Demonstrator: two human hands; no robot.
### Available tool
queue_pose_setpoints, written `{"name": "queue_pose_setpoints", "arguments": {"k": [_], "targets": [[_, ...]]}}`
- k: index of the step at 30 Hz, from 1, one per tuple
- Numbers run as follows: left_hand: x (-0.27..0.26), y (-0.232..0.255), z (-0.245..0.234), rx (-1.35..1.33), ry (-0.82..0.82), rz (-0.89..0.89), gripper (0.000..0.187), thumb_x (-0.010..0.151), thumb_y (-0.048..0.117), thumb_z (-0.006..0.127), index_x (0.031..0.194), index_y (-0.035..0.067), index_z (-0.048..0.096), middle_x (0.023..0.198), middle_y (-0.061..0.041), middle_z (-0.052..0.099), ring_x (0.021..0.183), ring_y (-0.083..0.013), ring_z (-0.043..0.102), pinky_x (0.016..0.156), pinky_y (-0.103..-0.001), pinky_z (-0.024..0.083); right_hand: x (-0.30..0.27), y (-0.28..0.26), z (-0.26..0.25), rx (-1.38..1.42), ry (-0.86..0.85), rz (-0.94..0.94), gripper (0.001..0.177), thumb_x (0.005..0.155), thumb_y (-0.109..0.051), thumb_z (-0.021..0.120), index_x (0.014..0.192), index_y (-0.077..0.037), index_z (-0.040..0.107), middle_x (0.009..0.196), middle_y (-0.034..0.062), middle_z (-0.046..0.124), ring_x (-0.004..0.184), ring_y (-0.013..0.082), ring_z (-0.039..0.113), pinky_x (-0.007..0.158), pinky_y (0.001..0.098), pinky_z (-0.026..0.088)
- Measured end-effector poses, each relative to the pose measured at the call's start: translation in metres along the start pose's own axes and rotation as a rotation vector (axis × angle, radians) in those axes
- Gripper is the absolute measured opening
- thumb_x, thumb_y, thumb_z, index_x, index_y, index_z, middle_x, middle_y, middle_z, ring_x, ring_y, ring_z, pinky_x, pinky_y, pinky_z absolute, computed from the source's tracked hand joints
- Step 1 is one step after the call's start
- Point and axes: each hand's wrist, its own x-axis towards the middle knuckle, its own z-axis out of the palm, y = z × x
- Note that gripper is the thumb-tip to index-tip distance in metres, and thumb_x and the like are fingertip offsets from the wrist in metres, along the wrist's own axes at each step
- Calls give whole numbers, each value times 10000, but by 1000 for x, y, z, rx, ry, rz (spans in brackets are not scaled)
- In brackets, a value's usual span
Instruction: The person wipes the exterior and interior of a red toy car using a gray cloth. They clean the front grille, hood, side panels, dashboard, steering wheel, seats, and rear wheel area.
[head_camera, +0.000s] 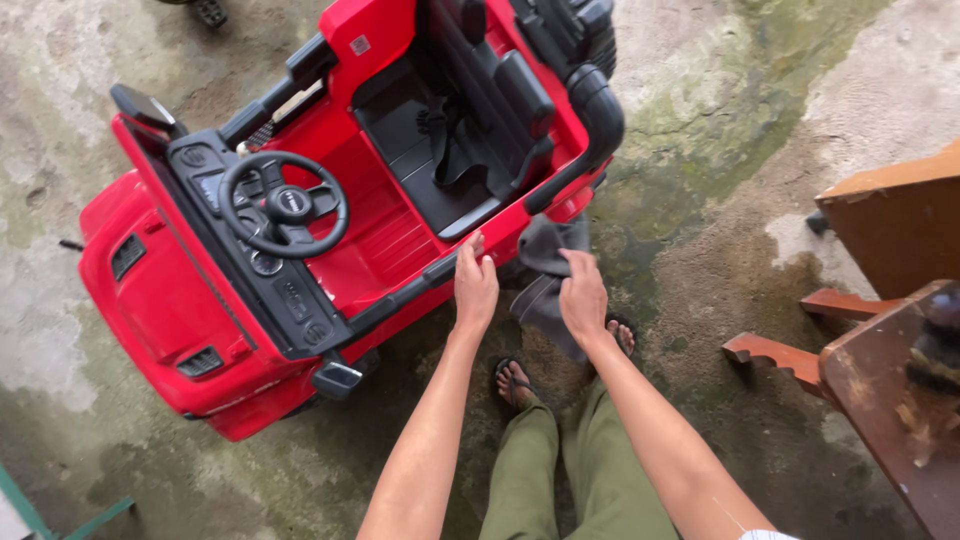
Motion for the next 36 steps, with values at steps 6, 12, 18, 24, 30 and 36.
{"name": "queue_pose_setpoints", "arguments": {"k": [6,12,18,24,30,36], "targets": [[13,26,19,18,-36,-14,457,974,29,491,1430,4,485,1424,-182,580,1320,-307,576,1115,-416,429,59,34,-4,108,91,-164,665,846,63,443,1509,4,445,1569,210,424,1415,409,445,1159,442,384],[17,46,45,55,-41,1,495,971,22,492,1464,2,459,1446,-190,566,1365,-310,539,1142,-415,404,149,43,39,-274,-191,-213,710,908,-44,493,1593,-95,313,1671,110,290,1215,457,546,995,531,471],[35,69,69,52,-8,49,488,976,23,490,1462,-9,459,1451,-201,564,1379,-319,535,1157,-422,401,122,47,22,-279,-305,-141,853,806,26,533,1607,-98,267,1710,89,199,1023,472,596,882,542,524],[37,82,82,46,-14,10,476,983,48,488,1456,-5,462,1456,-194,561,1357,-321,547,1135,-422,418,53,95,-8,-68,-292,212,756,790,13,582,1499,-50,327,1603,195,237,1239,481,502,1058,507,432],[27,71,80,76,-19,-40,488,978,53,488,1462,2,457,1467,-186,548,1361,-313,543,1142,-419,411,66,128,11,255,327,176,650,852,-16,648,1443,36,384,1586,325,197,1511,500,227,1239,486,231],[24,52,93,145,-71,-23,599,973,64,513,1552,43,360,1532,-236,477,1420,-375,451,1150,-460,354,142,85,81,390,230,146,780,838,-47,686,1523,59,329,1618,343,98,1473,506,234,1197,465,265]]}}
